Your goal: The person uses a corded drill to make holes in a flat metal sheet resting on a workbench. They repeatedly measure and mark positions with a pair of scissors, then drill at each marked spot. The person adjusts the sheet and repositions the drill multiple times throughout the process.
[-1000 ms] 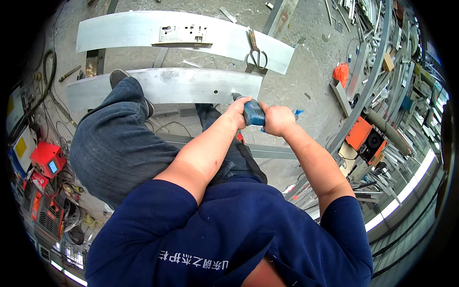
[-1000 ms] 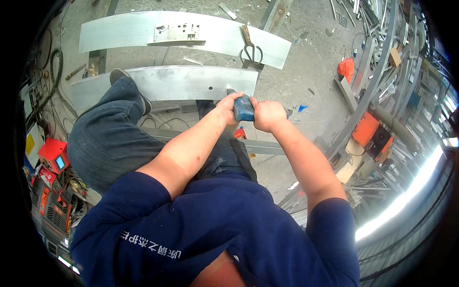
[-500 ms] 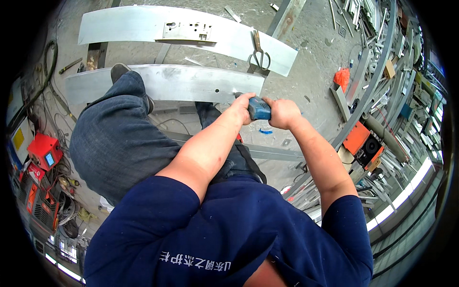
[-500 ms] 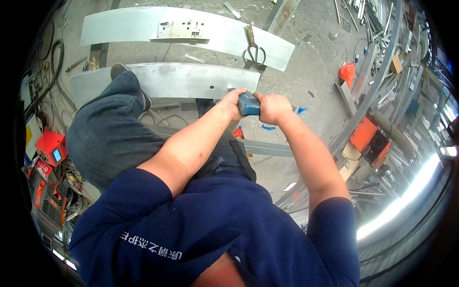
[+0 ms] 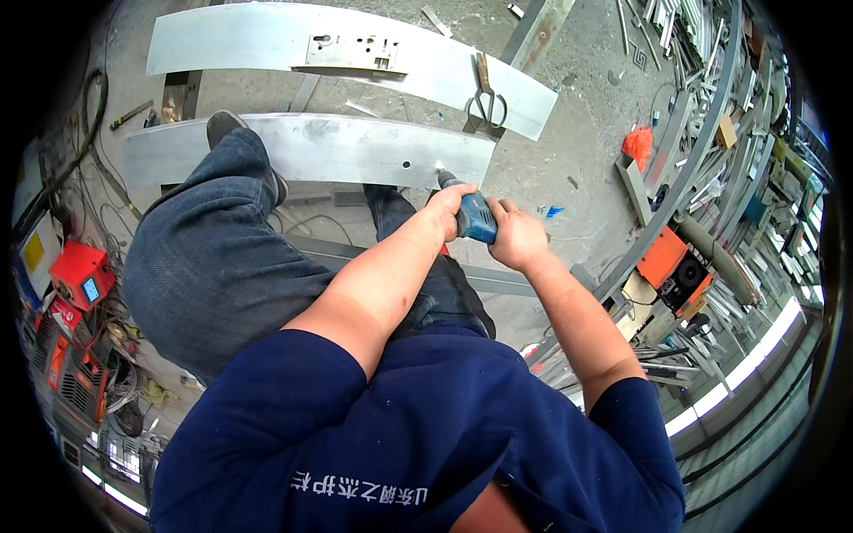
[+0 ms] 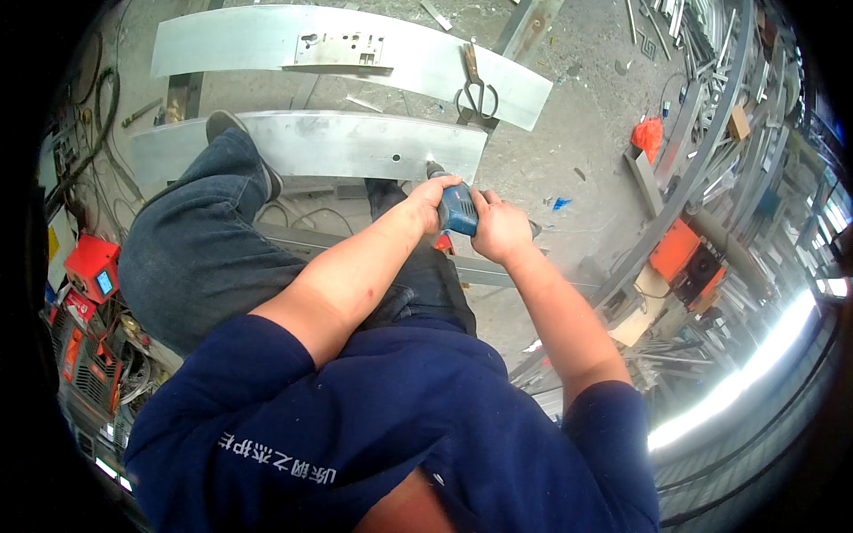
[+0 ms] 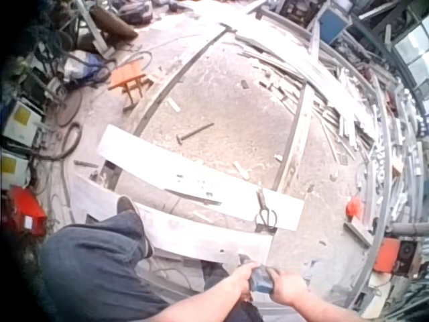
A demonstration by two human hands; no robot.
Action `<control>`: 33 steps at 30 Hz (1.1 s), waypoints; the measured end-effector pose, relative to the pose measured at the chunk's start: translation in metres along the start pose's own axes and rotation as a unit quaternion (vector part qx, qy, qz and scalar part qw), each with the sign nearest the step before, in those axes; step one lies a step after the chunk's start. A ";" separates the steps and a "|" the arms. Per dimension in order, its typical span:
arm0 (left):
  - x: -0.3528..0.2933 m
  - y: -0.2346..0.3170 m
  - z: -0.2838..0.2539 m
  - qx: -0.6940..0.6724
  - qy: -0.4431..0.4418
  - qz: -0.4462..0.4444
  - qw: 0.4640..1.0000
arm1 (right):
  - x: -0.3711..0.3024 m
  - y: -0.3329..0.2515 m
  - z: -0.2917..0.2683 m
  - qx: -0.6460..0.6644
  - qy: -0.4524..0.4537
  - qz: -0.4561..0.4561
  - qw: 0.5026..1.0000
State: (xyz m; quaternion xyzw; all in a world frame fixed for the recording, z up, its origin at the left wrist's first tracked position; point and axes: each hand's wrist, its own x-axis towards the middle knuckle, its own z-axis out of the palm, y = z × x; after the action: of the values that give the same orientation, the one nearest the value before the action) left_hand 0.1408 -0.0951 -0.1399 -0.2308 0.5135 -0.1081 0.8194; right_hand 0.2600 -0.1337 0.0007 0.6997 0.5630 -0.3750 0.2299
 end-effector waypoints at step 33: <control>-0.002 0.004 0.006 0.008 0.015 0.012 1.000 | 0.006 0.011 -0.004 0.135 -0.114 0.018 0.984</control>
State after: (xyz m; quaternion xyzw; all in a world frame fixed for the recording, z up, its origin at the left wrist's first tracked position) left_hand 0.1445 -0.0893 -0.1378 -0.2166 0.5280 -0.1058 0.8143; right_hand 0.2720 -0.1301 -0.0023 0.6868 0.4644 -0.5212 0.2025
